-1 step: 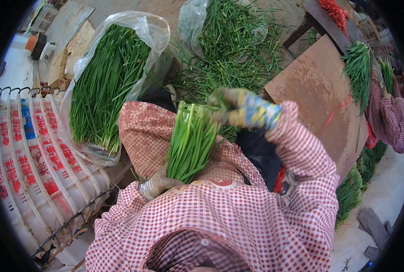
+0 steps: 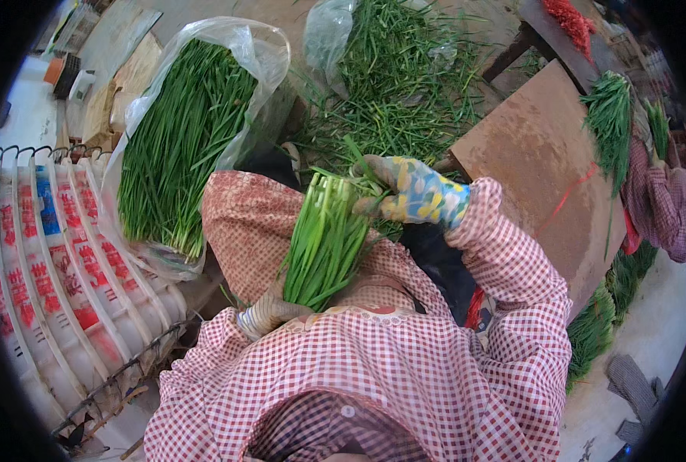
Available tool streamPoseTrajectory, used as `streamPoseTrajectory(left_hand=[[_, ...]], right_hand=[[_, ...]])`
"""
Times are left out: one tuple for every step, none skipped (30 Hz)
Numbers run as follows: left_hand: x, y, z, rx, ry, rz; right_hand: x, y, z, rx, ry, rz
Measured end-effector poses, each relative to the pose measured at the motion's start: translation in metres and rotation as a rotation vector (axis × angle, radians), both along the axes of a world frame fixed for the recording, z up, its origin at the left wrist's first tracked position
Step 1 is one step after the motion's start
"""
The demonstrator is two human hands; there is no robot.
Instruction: The person sorts through green onions by hand to remove debris, gathers them into a bundle, and ties the bundle with a red string.
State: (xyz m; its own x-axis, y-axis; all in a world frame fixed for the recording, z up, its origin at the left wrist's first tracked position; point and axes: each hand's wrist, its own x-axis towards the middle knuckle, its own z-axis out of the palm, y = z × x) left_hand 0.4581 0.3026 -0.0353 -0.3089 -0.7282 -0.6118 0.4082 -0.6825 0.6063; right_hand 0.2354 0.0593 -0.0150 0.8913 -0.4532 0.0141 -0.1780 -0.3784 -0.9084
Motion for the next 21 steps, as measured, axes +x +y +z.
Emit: streamPoseTrajectory(left_hand=[[0.0,-0.001,0.002,-0.006,-0.033,-0.02],[-0.001,-0.002,0.003,-0.015,-0.068,-0.035],[-0.001,-0.003,0.005,-0.025,-0.102,-0.048],[-0.003,-0.002,0.009,-0.026,-0.101,-0.01],[-0.005,-0.003,0.014,-0.027,-0.095,0.024],[-0.007,-0.003,0.015,-0.029,-0.09,0.058],[-0.007,-0.002,0.014,-0.034,-0.146,0.049],[-0.007,0.001,0.012,-0.036,-0.207,0.044],[-0.007,0.003,0.011,-0.043,-0.265,0.037],[-0.007,0.005,0.01,-0.075,-0.347,0.01],[-0.006,0.006,0.007,-0.107,-0.426,-0.017],[-0.006,0.006,0.003,-0.147,-0.5,-0.055],[-0.005,0.009,-0.011,-0.127,-0.523,-0.09],[-0.001,0.026,-0.032,-0.075,-0.565,-0.08],[-0.004,0.027,-0.038,-0.043,-0.59,-0.089],[-0.007,0.026,-0.043,0.113,-0.373,0.092],[-0.017,0.009,-0.035,0.26,-0.144,0.255],[-0.025,-0.002,-0.026,0.417,0.079,0.444],[-0.03,-0.005,-0.02,0.57,0.303,0.633],[-0.03,-0.001,-0.025,0.576,0.401,0.67],[-0.027,0.002,-0.036,0.579,0.508,0.685]], right_hand=[[-0.008,0.0,-0.009,-0.008,0.125,0.01],[-0.003,-0.002,0.007,-0.022,0.249,0.026],[0.0,-0.003,0.007,-0.09,0.293,0.057],[0.003,-0.004,0.005,-0.159,0.337,0.089],[0.005,-0.006,0.006,-0.228,0.384,0.116],[0.01,-0.011,0.007,-0.25,0.46,0.106],[0.018,-0.019,0.009,-0.273,0.535,0.097],[0.026,-0.03,0.008,-0.295,0.605,0.091],[0.028,-0.043,0.0,-0.399,0.619,-0.031],[0.032,-0.066,-0.001,-0.447,0.731,-0.086],[0.027,-0.081,-0.002,-0.612,0.679,-0.256],[0.021,-0.117,-0.016,-0.427,0.803,-0.384],[-0.002,-0.173,-0.055,-0.21,1.017,-0.514],[-0.011,-0.163,-0.045,-0.633,0.916,-0.482],[-0.011,-0.16,-0.014,-0.467,0.929,-0.626],[-0.021,-0.169,-0.033,-0.509,0.914,-0.62],[-0.037,-0.177,-0.049,-0.555,0.909,-0.626],[-0.014,-0.141,-0.024,-0.607,0.91,-0.452],[0.007,-0.103,0.003,-0.656,0.887,-0.282],[0.021,-0.083,0.021,-0.391,0.832,-0.061],[0.021,-0.067,0.022,-0.186,0.739,0.081]])
